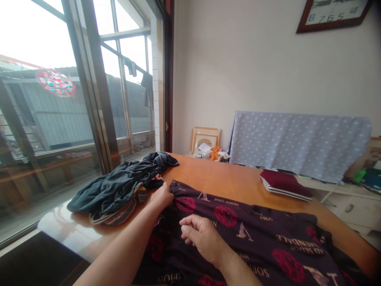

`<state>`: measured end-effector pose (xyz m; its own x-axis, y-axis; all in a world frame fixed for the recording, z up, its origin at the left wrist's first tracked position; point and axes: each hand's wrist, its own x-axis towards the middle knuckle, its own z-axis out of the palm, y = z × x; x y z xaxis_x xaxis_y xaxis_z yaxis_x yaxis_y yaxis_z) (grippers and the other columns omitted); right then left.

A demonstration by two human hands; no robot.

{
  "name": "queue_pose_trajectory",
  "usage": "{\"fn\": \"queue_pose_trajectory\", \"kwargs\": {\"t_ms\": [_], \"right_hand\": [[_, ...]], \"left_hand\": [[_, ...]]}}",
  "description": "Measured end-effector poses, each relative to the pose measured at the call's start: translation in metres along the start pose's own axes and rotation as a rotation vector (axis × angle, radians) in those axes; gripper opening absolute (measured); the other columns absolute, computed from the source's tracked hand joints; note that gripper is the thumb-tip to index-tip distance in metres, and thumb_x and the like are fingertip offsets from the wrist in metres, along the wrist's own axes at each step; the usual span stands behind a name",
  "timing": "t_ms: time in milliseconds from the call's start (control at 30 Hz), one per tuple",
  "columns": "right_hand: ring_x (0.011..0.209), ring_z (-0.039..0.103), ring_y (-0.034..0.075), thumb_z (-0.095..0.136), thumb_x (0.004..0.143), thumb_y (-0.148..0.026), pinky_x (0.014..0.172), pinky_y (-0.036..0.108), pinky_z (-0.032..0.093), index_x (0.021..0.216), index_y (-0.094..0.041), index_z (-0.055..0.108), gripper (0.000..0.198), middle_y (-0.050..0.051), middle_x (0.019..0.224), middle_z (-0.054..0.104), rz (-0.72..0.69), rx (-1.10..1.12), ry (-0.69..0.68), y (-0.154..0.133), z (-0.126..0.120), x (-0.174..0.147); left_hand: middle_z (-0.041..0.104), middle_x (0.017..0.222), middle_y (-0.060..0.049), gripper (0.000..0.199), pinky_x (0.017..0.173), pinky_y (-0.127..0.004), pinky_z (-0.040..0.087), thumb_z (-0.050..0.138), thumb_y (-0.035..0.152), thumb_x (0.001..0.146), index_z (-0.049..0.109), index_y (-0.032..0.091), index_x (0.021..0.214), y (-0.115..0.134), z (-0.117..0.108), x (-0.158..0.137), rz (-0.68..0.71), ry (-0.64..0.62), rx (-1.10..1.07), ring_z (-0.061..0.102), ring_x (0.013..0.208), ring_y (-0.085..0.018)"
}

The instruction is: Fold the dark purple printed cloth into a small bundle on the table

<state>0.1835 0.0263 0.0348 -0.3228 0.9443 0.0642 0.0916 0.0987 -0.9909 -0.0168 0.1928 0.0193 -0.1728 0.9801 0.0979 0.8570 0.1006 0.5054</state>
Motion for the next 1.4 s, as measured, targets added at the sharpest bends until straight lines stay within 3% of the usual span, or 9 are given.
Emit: {"fn": "queue_pose_trajectory", "kwargs": {"t_ms": [200, 367, 467, 600, 700, 867, 1067, 1233, 1400], "right_hand": [[0.067, 0.061, 0.014, 0.062, 0.087, -0.040, 0.064, 0.026, 0.049, 0.101, -0.015, 0.071, 0.030, 0.002, 0.074, 0.066, 0.000, -0.012, 0.018, 0.006, -0.001, 0.005], [0.061, 0.057, 0.013, 0.062, 0.088, -0.046, 0.062, 0.026, 0.047, 0.093, -0.016, 0.071, 0.032, 0.000, 0.067, 0.063, 0.005, -0.011, 0.105, 0.010, -0.003, 0.009], [0.058, 0.055, 0.012, 0.061, 0.088, -0.049, 0.060, 0.025, 0.045, 0.089, -0.016, 0.070, 0.034, 0.000, 0.063, 0.062, 0.015, -0.010, 0.174, 0.016, -0.006, 0.014], [0.055, 0.053, 0.012, 0.060, 0.088, -0.045, 0.059, 0.024, 0.043, 0.085, -0.016, 0.068, 0.030, -0.001, 0.061, 0.062, 0.078, 0.002, 0.252, 0.021, -0.010, 0.019], [0.053, 0.052, 0.011, 0.059, 0.088, -0.041, 0.059, 0.025, 0.042, 0.084, -0.016, 0.067, 0.027, -0.001, 0.061, 0.061, 0.126, 0.032, 0.273, 0.021, -0.011, 0.021], [0.055, 0.053, 0.012, 0.061, 0.087, -0.037, 0.060, 0.025, 0.043, 0.083, -0.016, 0.067, 0.022, 0.000, 0.062, 0.061, 0.137, 0.033, 0.248, 0.020, -0.008, 0.019], [0.056, 0.054, 0.012, 0.059, 0.088, -0.035, 0.060, 0.025, 0.044, 0.084, -0.015, 0.068, 0.022, 0.001, 0.063, 0.062, 0.135, 0.031, 0.258, 0.019, -0.010, 0.019], [0.057, 0.055, 0.011, 0.057, 0.088, -0.032, 0.055, 0.022, 0.040, 0.091, -0.015, 0.068, 0.020, 0.001, 0.067, 0.063, 0.186, 0.080, 0.308, 0.016, -0.012, 0.020], [0.058, 0.055, 0.011, 0.057, 0.088, -0.032, 0.055, 0.021, 0.040, 0.090, -0.015, 0.068, 0.021, 0.001, 0.068, 0.064, 0.187, 0.080, 0.302, 0.015, -0.012, 0.020]], "left_hand": [[0.067, 0.118, -0.011, 0.018, 0.087, -0.038, 0.044, 0.055, 0.026, 0.086, 0.061, 0.024, 0.102, 0.020, -0.003, 0.004, 0.123, 0.042, 0.114, 0.064, 0.106, -0.029], [0.062, 0.130, -0.008, 0.029, 0.090, -0.033, 0.046, 0.048, 0.026, 0.092, 0.067, 0.028, 0.114, 0.044, 0.005, 0.026, 0.261, 0.032, 0.129, 0.063, 0.111, -0.024], [0.066, 0.128, -0.005, 0.033, 0.091, -0.030, 0.046, 0.058, 0.022, 0.085, 0.071, 0.031, 0.114, 0.053, 0.014, 0.038, 0.326, -0.036, 0.136, 0.062, 0.113, -0.024], [0.075, 0.104, -0.004, 0.023, 0.085, -0.027, 0.047, 0.068, 0.020, 0.073, 0.077, 0.030, 0.093, 0.056, 0.022, 0.049, 0.346, -0.125, 0.162, 0.067, 0.100, -0.023], [0.074, 0.093, -0.005, 0.012, 0.078, -0.028, 0.047, 0.064, 0.030, 0.079, 0.075, 0.027, 0.083, 0.054, 0.023, 0.054, 0.318, -0.106, 0.177, 0.068, 0.091, -0.023], [0.068, 0.114, -0.011, 0.029, 0.078, -0.033, 0.048, 0.047, 0.041, 0.092, 0.070, 0.024, 0.094, 0.049, 0.030, 0.053, 0.246, 0.007, 0.204, 0.065, 0.099, -0.027], [0.060, 0.122, -0.015, 0.031, 0.080, -0.039, 0.049, 0.046, 0.039, 0.093, 0.065, 0.020, 0.107, 0.052, 0.038, 0.043, 0.246, 0.048, 0.235, 0.066, 0.099, -0.030], [0.064, 0.116, -0.012, 0.031, 0.089, -0.036, 0.046, 0.039, 0.033, 0.096, 0.066, 0.022, 0.107, 0.064, 0.035, 0.027, 0.393, 0.029, 0.228, 0.063, 0.104, -0.026], [0.067, 0.117, -0.007, 0.027, 0.096, -0.036, 0.044, 0.052, 0.038, 0.090, 0.071, 0.026, 0.106, 0.063, 0.044, 0.013, 0.540, -0.077, 0.222, 0.060, 0.110, -0.025]]}}
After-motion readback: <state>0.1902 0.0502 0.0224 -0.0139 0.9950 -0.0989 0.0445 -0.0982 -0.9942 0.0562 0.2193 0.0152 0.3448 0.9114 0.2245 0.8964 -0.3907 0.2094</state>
